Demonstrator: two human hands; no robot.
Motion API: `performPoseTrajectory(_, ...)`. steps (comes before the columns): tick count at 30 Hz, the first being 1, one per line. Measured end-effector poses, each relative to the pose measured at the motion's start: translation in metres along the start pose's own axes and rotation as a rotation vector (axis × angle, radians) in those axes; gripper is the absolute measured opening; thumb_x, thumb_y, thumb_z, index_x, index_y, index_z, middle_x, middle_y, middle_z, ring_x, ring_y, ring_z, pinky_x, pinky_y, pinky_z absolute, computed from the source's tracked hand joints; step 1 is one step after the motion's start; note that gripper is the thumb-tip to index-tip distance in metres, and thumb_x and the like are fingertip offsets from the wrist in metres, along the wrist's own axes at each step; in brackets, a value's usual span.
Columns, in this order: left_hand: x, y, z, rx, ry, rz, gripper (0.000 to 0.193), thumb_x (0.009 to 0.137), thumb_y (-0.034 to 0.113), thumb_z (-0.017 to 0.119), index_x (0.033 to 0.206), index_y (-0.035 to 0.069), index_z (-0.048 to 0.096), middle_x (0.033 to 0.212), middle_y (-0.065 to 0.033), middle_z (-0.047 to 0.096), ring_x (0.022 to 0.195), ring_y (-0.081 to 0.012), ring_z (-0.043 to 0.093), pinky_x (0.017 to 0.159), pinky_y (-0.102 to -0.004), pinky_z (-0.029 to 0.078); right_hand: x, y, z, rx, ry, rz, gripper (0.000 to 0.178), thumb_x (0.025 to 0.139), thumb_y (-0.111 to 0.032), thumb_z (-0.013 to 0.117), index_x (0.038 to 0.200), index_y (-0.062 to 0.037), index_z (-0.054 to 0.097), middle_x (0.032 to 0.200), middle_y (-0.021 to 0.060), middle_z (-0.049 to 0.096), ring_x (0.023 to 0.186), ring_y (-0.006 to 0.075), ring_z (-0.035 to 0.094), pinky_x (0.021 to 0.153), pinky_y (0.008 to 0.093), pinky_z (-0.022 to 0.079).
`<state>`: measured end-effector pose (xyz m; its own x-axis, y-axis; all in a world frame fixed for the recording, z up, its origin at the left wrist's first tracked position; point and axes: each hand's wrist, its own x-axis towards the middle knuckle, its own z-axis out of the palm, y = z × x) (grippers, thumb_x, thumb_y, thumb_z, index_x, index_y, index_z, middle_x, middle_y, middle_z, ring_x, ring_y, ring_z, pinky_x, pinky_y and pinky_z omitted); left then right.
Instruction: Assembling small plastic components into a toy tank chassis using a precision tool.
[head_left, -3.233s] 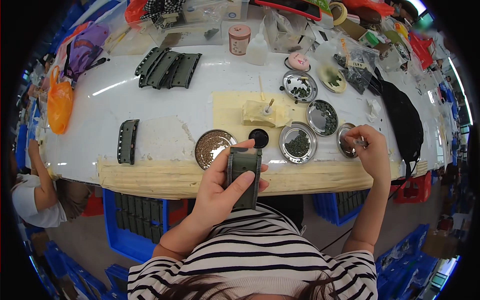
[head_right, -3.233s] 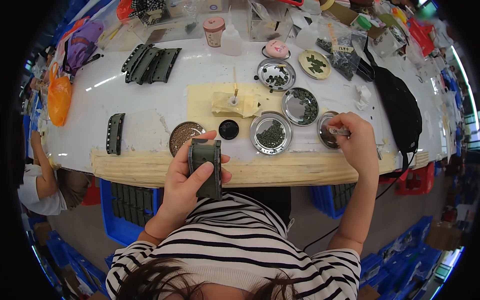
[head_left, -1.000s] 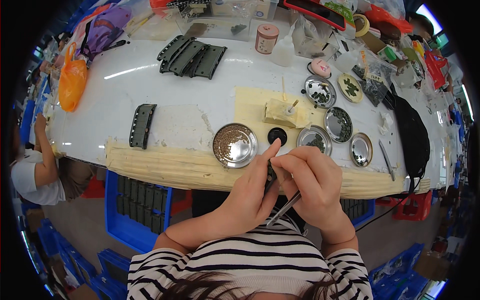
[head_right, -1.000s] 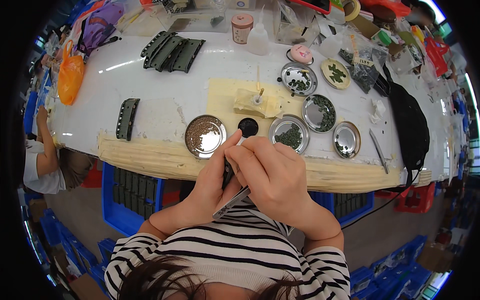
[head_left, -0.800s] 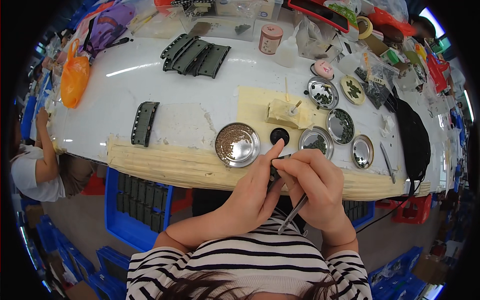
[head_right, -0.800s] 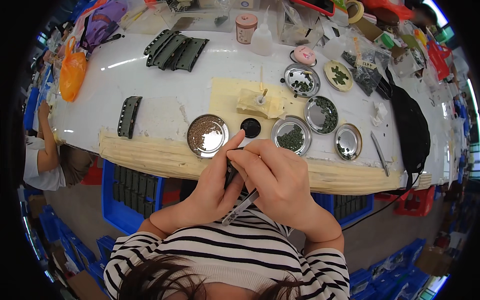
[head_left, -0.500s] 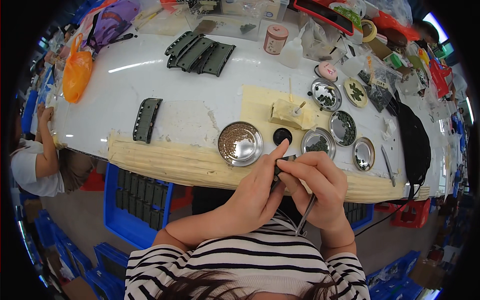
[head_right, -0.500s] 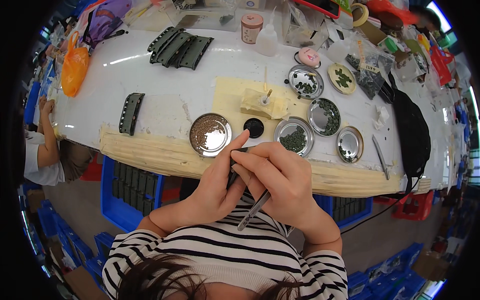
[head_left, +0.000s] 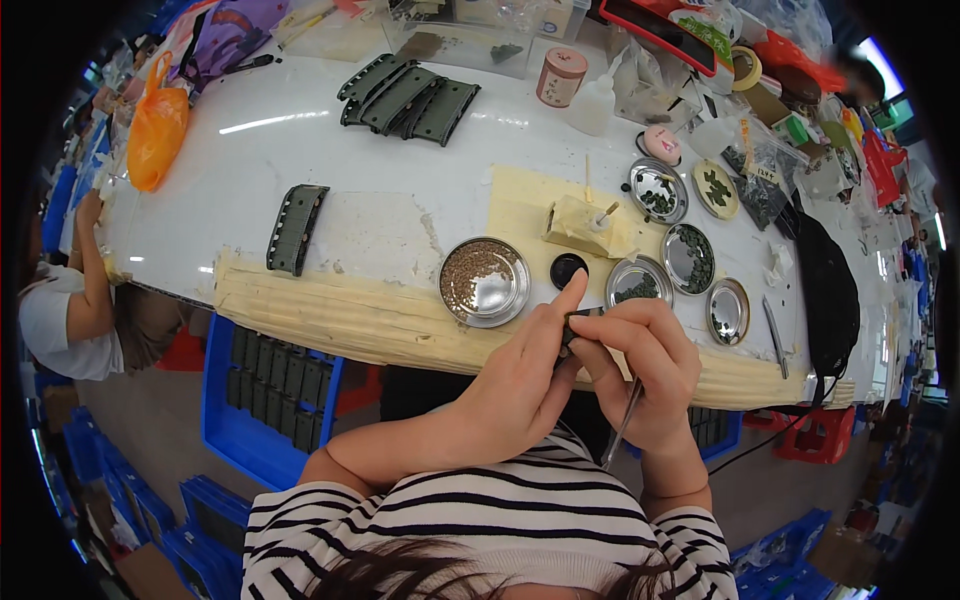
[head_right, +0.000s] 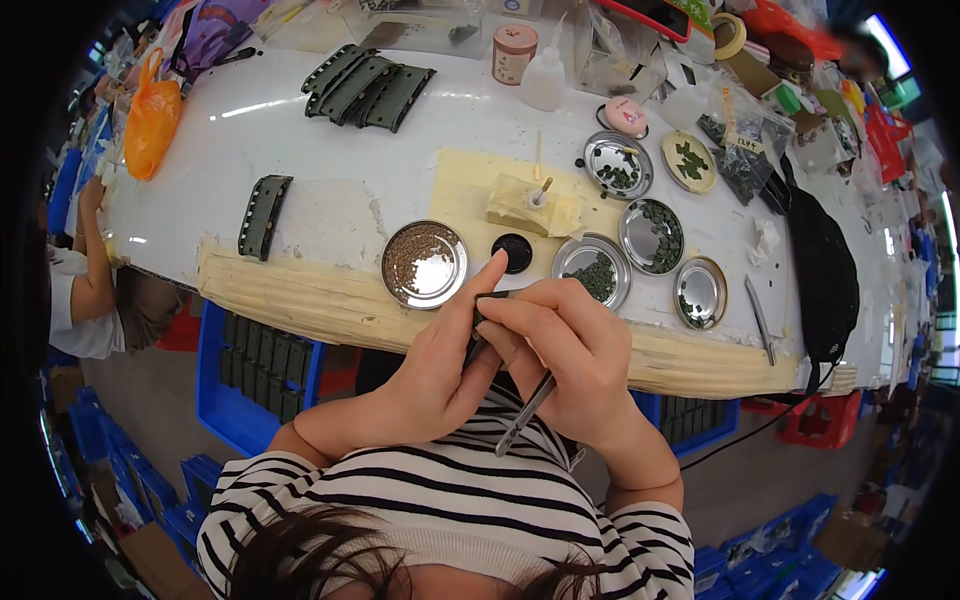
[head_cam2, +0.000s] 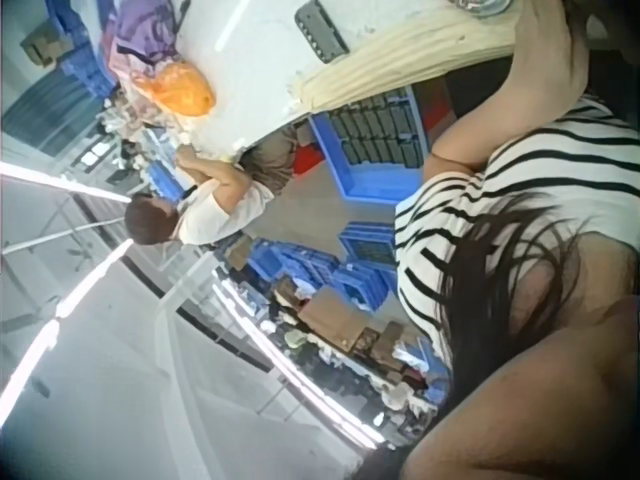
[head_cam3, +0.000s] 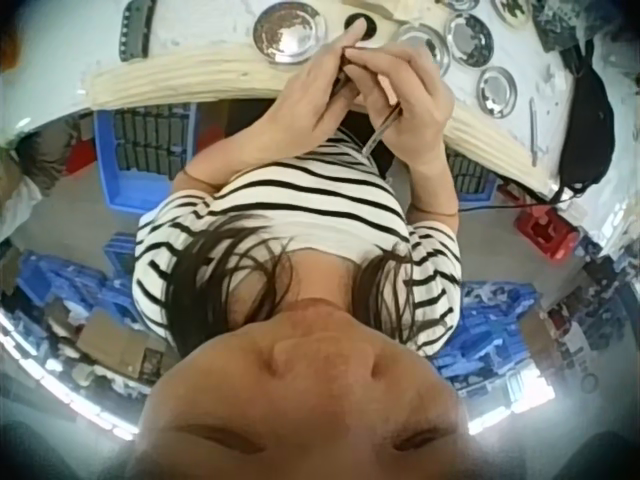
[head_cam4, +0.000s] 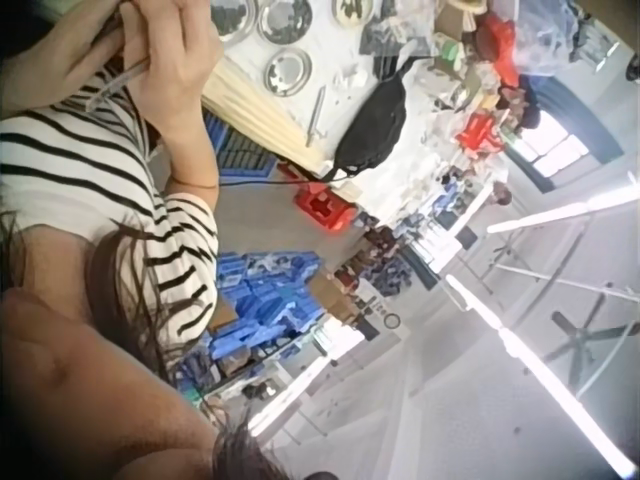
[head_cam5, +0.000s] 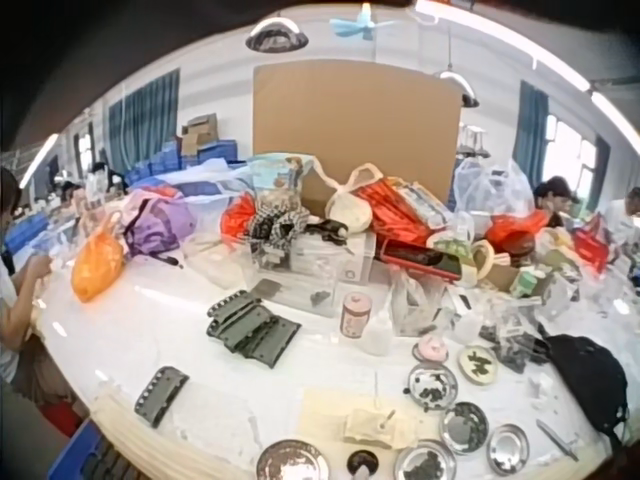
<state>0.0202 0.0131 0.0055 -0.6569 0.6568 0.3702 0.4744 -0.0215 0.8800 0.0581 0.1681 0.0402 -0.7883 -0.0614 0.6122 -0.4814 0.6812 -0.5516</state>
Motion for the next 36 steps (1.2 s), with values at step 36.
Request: performPoseTrajectory(36, -0.012, -0.014, -0.026, -0.507, -0.064, -0.258, 0.035, 0.094, 0.002, 0.053, 0.128, -0.006, 0.047, 0.117, -0.0086, 0.057, 0.107, -0.0126, 0.054, 0.095, -0.0276, 0.043, -0.006, 0.005, -0.003, -0.161, 0.032, -0.145, 0.031, 0.068, -0.006, 0.076, 0.099, -0.0041, 0.071, 0.08, 0.0053, 0.062, 0.061, 0.0163, 0.057, 0.05, 0.0268, 0.041)
